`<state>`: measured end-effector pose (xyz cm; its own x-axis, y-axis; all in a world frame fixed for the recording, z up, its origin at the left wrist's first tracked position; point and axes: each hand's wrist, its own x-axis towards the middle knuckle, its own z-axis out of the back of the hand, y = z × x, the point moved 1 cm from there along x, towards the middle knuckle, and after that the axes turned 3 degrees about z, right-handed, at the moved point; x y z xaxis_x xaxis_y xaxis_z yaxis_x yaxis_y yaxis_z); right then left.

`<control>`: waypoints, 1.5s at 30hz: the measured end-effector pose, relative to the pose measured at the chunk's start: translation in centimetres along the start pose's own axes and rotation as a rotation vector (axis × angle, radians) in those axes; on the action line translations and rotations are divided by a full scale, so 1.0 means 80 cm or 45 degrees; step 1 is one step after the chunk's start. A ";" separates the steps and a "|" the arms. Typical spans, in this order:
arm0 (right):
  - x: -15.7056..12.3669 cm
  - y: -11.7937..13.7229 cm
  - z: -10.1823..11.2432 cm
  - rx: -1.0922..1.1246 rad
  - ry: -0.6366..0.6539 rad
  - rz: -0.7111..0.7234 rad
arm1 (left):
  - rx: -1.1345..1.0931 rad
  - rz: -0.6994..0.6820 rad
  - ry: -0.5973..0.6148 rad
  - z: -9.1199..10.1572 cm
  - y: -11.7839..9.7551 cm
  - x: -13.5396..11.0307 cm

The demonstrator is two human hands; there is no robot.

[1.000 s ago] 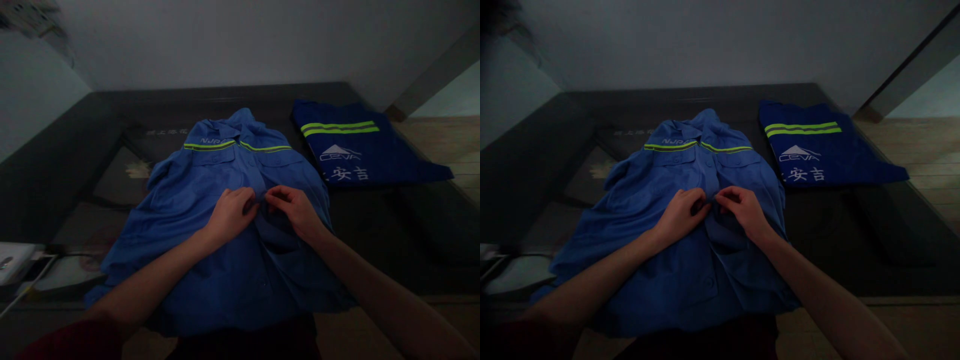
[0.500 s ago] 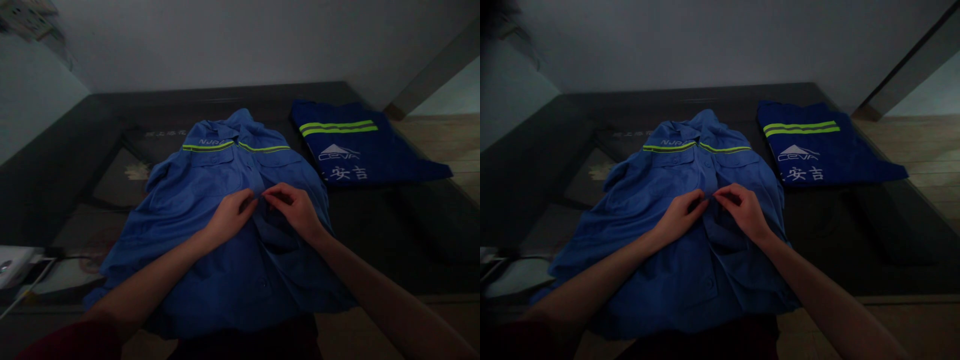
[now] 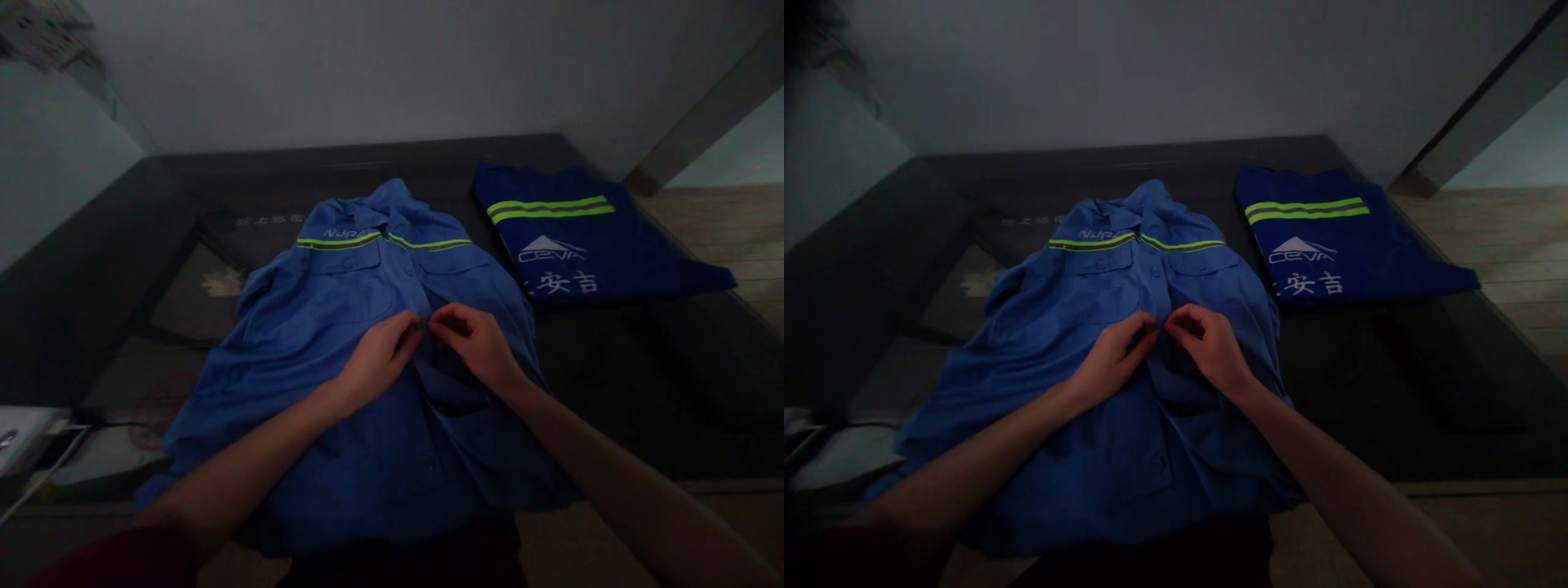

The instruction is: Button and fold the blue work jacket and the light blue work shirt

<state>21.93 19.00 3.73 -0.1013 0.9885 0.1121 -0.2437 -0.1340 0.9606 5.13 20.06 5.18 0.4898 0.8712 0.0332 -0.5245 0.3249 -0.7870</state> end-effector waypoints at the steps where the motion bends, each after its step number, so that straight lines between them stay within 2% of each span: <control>1: 0.000 0.001 0.000 0.009 0.011 -0.001 | 0.011 0.003 -0.004 0.000 0.000 0.000; 8: 0.001 0.001 0.004 0.000 -0.040 0.024 | -0.118 0.049 -0.096 0.003 0.003 0.002; 12: 0.002 -0.002 0.004 -0.036 0.032 0.018 | -0.114 0.032 -0.068 0.001 0.004 0.002; 16: 0.001 -0.004 0.002 -0.071 0.102 0.041 | 0.088 -0.012 0.052 0.001 0.008 0.004; 20: 0.002 0.001 0.005 -0.174 0.065 0.094 | 0.324 -0.089 0.028 0.017 0.015 0.010; 22: 0.002 0.007 0.010 -0.286 0.054 0.151 | 0.463 -0.048 0.006 0.028 0.019 0.012; 24: 0.001 0.013 0.015 -0.433 0.117 0.193 | 0.651 0.049 0.022 0.038 0.024 0.012; 28: -0.001 0.013 0.019 -0.781 0.409 0.161 | 1.025 0.274 0.149 0.053 0.030 0.005; 30: -0.003 0.009 0.016 -0.959 0.505 0.158 | 1.141 0.352 0.199 0.056 0.032 0.002; 32: -0.005 0.007 0.011 -1.122 0.551 0.198 | 1.194 0.366 0.241 0.056 0.033 -0.002; 35: -0.004 0.008 0.005 -1.252 0.603 0.258 | 1.198 0.296 0.263 0.052 0.037 -0.005; 37: 0.000 0.011 0.005 -1.236 0.616 0.257 | 1.197 0.266 0.226 0.053 0.041 -0.006; 40: 0.019 0.015 0.007 -1.178 0.559 0.235 | 1.226 0.254 0.075 0.065 0.051 0.001; 45: 0.079 0.011 -0.002 -1.244 0.378 0.204 | 1.242 0.267 -0.175 0.094 0.077 0.035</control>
<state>20.95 25.13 5.26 -0.4033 0.9147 0.0262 -0.8699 -0.3921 0.2993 -1.99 27.30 5.07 0.2699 0.9602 0.0715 -0.9620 0.2659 0.0614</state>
